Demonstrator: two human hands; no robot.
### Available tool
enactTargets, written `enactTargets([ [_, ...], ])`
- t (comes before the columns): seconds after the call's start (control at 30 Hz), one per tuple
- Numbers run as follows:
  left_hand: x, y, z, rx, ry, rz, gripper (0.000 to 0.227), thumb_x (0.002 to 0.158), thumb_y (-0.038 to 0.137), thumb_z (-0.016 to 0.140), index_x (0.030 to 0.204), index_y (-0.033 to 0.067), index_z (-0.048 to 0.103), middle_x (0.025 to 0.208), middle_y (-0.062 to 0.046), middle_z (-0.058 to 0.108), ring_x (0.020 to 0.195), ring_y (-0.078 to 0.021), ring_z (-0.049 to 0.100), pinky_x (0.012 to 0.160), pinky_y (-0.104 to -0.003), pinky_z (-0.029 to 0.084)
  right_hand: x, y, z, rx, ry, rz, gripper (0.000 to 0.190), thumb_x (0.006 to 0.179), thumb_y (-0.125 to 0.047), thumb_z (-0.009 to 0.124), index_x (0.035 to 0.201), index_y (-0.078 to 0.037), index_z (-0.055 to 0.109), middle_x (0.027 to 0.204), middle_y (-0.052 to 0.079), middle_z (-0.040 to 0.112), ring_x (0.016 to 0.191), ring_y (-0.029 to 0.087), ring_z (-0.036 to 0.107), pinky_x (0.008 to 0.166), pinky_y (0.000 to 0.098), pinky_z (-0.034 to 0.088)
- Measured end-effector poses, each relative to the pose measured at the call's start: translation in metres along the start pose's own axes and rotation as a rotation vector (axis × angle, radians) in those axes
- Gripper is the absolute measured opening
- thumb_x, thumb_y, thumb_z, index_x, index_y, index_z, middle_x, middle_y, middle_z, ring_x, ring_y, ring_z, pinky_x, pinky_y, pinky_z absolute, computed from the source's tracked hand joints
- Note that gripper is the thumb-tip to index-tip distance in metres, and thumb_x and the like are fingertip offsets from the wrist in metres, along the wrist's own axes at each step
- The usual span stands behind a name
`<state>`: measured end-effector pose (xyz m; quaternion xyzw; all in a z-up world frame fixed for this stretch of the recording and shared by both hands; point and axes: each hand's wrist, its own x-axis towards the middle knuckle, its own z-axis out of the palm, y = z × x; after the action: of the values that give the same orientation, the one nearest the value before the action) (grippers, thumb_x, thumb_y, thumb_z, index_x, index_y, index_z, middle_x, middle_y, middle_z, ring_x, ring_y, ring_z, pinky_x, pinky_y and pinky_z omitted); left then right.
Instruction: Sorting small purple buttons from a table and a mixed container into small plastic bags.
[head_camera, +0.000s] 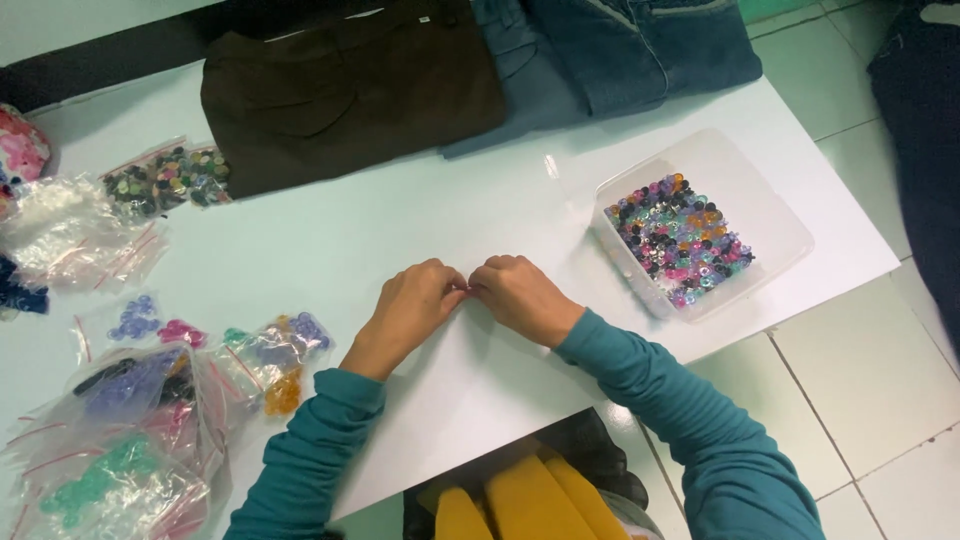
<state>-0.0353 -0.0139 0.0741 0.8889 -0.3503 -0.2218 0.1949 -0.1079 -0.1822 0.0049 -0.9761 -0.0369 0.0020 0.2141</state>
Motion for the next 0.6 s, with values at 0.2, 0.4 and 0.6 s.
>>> enactTargets([
  [0.2, 0.013, 0.026, -0.016, 0.016, 0.066, 0.096, 0.021, 0.092, 0.017, 0.070, 0.111, 0.0092, 0.075, 0.098, -0.013, 0.075, 0.094, -0.0307, 0.075, 0.079, -0.045, 0.061, -0.029, -0.007, -0.061, -0.069, 0.158, -0.144, 0.014, 0.089, -0.007, 0.075, 0.103, -0.005, 0.077, 0.091, 0.012, 0.076, 0.087, 0.024, 0.076, 0.077, 0.0293, 0.060],
  [0.4, 0.061, 0.100, -0.011, -0.116, 0.251, 0.533, 0.015, 0.091, 0.008, 0.071, 0.105, 0.0044, 0.075, 0.096, -0.016, 0.075, 0.093, -0.0317, 0.075, 0.076, -0.043, 0.062, -0.072, 0.055, -0.158, -0.070, 0.428, -0.051, 0.015, 0.090, 0.004, 0.074, 0.102, -0.004, 0.078, 0.093, 0.017, 0.077, 0.092, 0.030, 0.075, 0.083, 0.0353, 0.061],
  [0.6, 0.170, 0.159, 0.082, 0.152, 0.295, 0.592, 0.012, 0.080, -0.001, 0.074, 0.091, 0.0044, 0.074, 0.079, -0.011, 0.069, 0.078, -0.0309, 0.074, 0.066, -0.044, 0.063, -0.057, 0.148, -0.176, -0.124, 0.085, 0.399, 0.023, 0.097, -0.007, 0.071, 0.119, -0.008, 0.078, 0.111, 0.013, 0.078, 0.106, 0.032, 0.073, 0.091, 0.0402, 0.060],
])
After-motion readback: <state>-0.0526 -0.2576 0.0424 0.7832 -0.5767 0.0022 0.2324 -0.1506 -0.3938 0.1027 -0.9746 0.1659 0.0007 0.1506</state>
